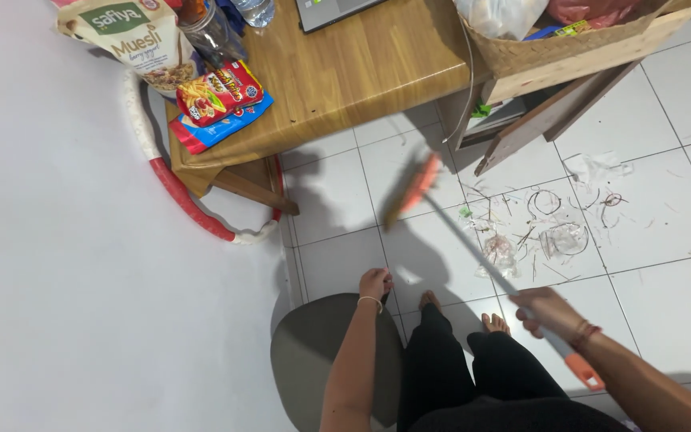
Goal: The person tidies a bedroom by organizing items on a desk and sweeping debris from the floor with a broom.
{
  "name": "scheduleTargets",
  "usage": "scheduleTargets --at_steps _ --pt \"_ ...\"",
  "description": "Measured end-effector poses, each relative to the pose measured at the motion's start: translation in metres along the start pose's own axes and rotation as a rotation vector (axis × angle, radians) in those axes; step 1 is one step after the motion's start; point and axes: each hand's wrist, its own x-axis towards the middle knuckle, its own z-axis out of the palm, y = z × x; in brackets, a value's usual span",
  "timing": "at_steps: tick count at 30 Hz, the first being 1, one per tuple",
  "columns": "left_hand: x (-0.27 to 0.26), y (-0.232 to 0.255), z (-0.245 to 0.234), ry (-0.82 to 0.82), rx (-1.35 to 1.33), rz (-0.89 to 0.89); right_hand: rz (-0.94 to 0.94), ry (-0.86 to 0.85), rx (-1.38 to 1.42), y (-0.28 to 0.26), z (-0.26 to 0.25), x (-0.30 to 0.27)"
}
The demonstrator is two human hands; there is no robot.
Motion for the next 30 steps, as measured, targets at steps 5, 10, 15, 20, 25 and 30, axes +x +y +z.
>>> scheduleTargets --at_steps 5,10,15,20,25,30 --pt "-0.021 0.019 -0.019 0.034 -0.163 0.043 0.003 -0.215 -0.104 -0.044 0.098 0.015" --pt "-0.022 0.003 -0.022 0.082 -0.167 0.023 -0.057 -0.286 -0.252 -0.004 0.138 0.176" --pt "-0.039 0.003 -0.020 0.052 -0.017 -0.101 0.065 -0.041 -0.157 0.000 -0.033 0.137" --pt "-0.061 -0.002 0.011 -0.016 0.048 -0.111 0.000 0.253 -0.075 0.006 -0.149 0.063" --pt "-0.097 0.014 0.066 -0.004 0.170 -0.188 0.050 0.260 -0.054 0.007 -0.162 -0.061" --pt "-0.130 0.004 0.122 -0.071 0.219 -0.160 0.037 0.157 0.179 0.057 -0.212 -0.146"
